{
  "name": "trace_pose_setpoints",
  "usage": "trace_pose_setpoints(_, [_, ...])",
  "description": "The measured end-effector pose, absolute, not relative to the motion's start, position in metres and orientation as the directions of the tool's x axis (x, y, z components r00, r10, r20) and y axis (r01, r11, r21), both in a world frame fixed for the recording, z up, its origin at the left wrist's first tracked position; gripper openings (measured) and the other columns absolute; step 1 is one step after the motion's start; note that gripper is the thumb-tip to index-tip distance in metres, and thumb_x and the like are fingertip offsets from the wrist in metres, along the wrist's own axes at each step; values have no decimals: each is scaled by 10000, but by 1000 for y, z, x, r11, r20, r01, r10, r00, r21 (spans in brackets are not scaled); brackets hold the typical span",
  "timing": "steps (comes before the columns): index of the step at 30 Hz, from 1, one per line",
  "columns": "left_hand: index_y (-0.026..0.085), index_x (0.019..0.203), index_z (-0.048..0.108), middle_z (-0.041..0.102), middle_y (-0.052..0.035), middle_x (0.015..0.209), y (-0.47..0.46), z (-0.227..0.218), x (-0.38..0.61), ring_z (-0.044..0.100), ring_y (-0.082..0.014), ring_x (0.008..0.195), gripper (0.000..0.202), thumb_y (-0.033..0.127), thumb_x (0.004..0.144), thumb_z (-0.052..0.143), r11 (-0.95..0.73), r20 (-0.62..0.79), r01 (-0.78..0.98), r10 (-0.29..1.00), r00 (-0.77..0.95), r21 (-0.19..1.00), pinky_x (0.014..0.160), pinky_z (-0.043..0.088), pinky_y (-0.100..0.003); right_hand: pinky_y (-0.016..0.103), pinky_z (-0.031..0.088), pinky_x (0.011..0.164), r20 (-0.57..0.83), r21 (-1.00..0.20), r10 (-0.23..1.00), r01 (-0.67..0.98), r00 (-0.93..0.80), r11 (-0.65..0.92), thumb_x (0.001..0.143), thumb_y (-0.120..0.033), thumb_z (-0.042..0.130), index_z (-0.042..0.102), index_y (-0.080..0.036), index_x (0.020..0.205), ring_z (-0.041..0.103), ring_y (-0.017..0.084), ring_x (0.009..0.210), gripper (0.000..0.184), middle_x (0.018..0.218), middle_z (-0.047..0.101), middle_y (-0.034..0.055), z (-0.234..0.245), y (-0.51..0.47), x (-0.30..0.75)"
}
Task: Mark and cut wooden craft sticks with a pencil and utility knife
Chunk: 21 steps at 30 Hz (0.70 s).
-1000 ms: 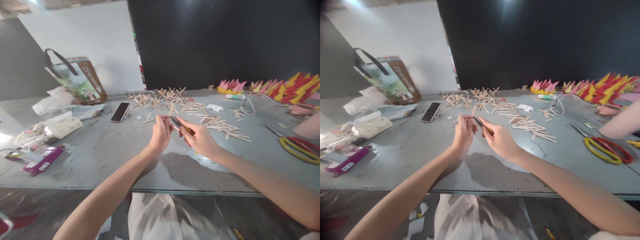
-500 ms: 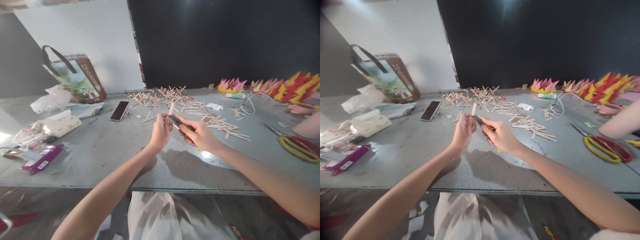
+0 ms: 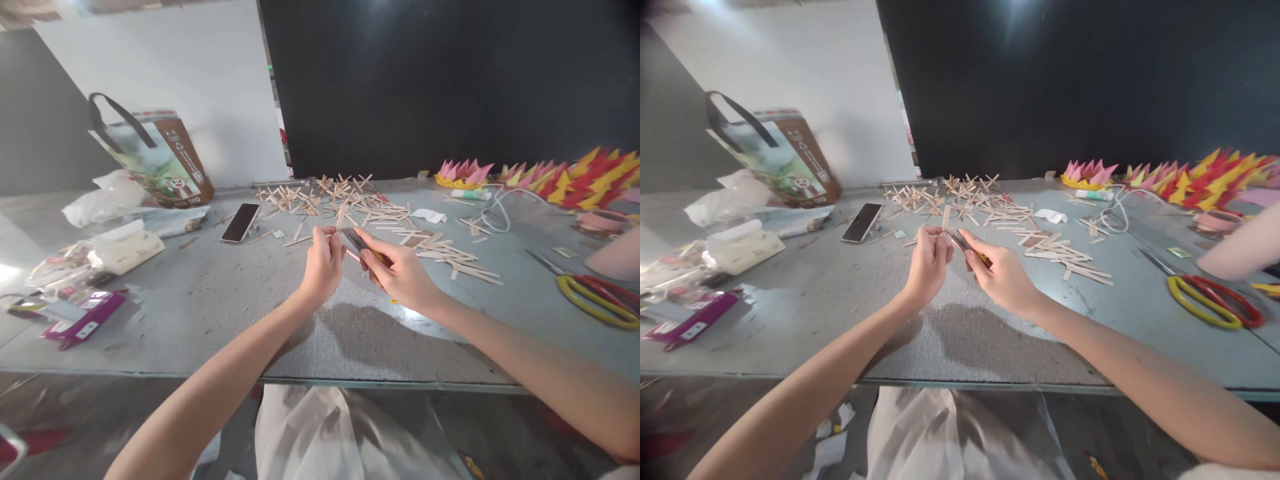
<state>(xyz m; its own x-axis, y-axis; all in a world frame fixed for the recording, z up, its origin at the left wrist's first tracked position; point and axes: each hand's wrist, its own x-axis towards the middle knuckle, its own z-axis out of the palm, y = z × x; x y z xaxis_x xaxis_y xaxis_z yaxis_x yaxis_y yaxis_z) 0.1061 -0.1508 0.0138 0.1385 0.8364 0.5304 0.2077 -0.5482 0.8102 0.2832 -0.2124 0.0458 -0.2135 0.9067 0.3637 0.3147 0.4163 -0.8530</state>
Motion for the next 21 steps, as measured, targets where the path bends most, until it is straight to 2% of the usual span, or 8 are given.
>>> trace_pose_setpoints(6, [233, 1128, 412, 619, 32, 728, -155, 16, 107, 569, -126, 600, 153, 385, 1125, 407, -573, 556, 246, 819, 140, 782, 579, 361, -250, 261, 361, 510, 374, -833, 901, 348, -218, 430, 1079, -385, 515, 545, -158, 1606, 422, 107, 566, 575, 779, 584, 7, 45, -212, 282])
trace_pose_setpoints(10, [235, 1116, 425, 618, 28, 732, -154, 14, 107, 535, -127, 574, 156, 390, 1126, 415, -589, 575, 282, 806, 140, 757, 570, 348, -259, 261, 356, 512, 374, -820, 901, 377, -219, 431, 1081, -365, 503, 552, -165, 1602, 426, 108, 561, 561, 772, 586, 8, 46, -213, 281])
trace_pose_setpoints(15, [244, 1115, 473, 613, 16, 761, -151, 7, 103, 524, -143, 573, 221, 462, 1123, 432, -604, 590, 318, 793, 152, 730, 567, 335, -278, 261, 353, 506, 375, -794, 898, 420, -233, 440, 1087, -340, 488, 554, -175, 1600, 438, 105, 532, 543, 750, 583, -2, 48, -215, 280])
trace_pose_setpoints(21, [243, 1114, 493, 622, 3, 762, -152, 6, 103, 535, -155, 573, 258, 485, 1127, 406, -593, 579, 331, 801, 151, 734, 565, 341, -290, 263, 356, 488, 374, -815, 897, 380, -235, 439, 1090, -335, 491, 554, -192, 1601, 422, 101, 513, 534, 752, 597, 3, 48, -216, 279])
